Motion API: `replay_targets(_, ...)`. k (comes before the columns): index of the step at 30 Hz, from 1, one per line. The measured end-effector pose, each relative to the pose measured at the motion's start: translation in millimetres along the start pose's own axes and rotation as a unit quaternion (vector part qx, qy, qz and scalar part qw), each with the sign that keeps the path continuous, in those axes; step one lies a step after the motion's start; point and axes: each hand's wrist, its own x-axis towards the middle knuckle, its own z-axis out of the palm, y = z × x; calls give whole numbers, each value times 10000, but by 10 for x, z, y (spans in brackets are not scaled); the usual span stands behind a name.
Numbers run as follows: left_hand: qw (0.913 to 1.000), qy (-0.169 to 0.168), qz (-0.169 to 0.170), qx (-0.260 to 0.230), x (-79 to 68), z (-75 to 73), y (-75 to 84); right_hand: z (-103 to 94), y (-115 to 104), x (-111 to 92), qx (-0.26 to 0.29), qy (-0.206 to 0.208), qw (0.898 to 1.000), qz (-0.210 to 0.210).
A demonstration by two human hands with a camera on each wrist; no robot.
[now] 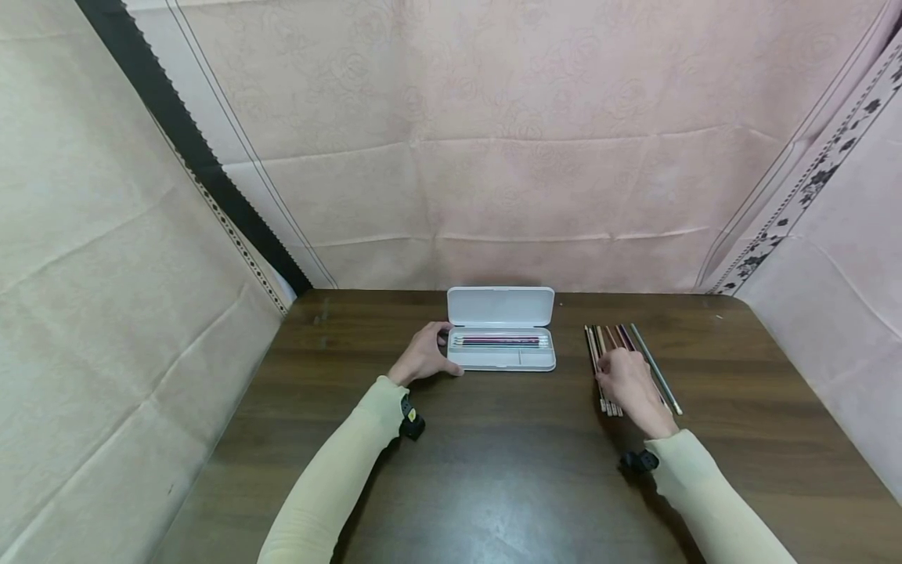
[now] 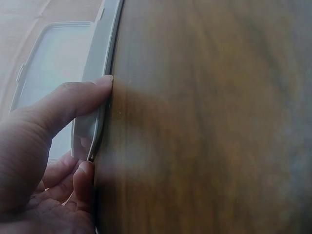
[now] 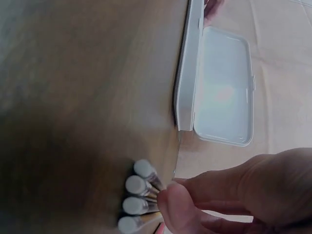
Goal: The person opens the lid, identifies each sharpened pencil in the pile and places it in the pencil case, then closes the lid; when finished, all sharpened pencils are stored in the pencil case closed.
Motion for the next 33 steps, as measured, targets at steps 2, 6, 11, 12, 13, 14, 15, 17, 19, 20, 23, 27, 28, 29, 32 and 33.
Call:
replay_targets(2,10000,4,-7,10,-1,2,-1,8,15,6,-11,-68,10000,41)
replay_targets(6,10000,2,-7,24,2,-1,-1,13,24,12,15,-156,9998,112)
replay_targets(11,10000,-6,3,-57,-9,-17,19,18,28,20,19,-113,9999,77)
replay_targets(12,10000,-7,5,-62,-9,-17,19,18,28,20,11,-103,9999,79)
replay_targets(13,10000,-7,5,-62,-9,-16,18,18,26,19,1,-96,9999,86)
replay_targets(14,10000,-7,5,-59,-7,-15,15,17,25,19,-15,-88,9999,114)
replay_targets(15,10000,-12,5,-48,-5,-12,11,18,23,17,-20,-97,9999,139)
replay_targets(17,10000,-29,4,-3,-1,-6,0,20,22,12,-33,-117,9997,198)
replay_targets(19,10000,-38,1,22,3,-2,-10,25,25,9,-31,-125,9996,234)
replay_targets(20,10000,-38,-2,25,6,-2,-13,28,27,9,-35,-121,9996,248)
replay_targets(23,10000,-42,-9,4,13,-2,-18,32,38,12,-64,-63,9998,200)
replay_targets(27,10000,-34,-19,-31,12,-4,-13,34,41,21,-133,-26,9998,169)
replay_targets(28,10000,-32,-24,-29,10,-5,-10,35,42,24,-146,-28,9997,184)
replay_targets(29,10000,-33,-25,-26,8,-7,-7,36,40,26,-154,-38,9997,206)
replay_targets(32,10000,-37,-36,-4,6,-8,-2,37,38,33,-164,-53,9995,253)
replay_targets(33,10000,-39,-39,4,5,-8,0,37,37,35,-166,-60,9995,275)
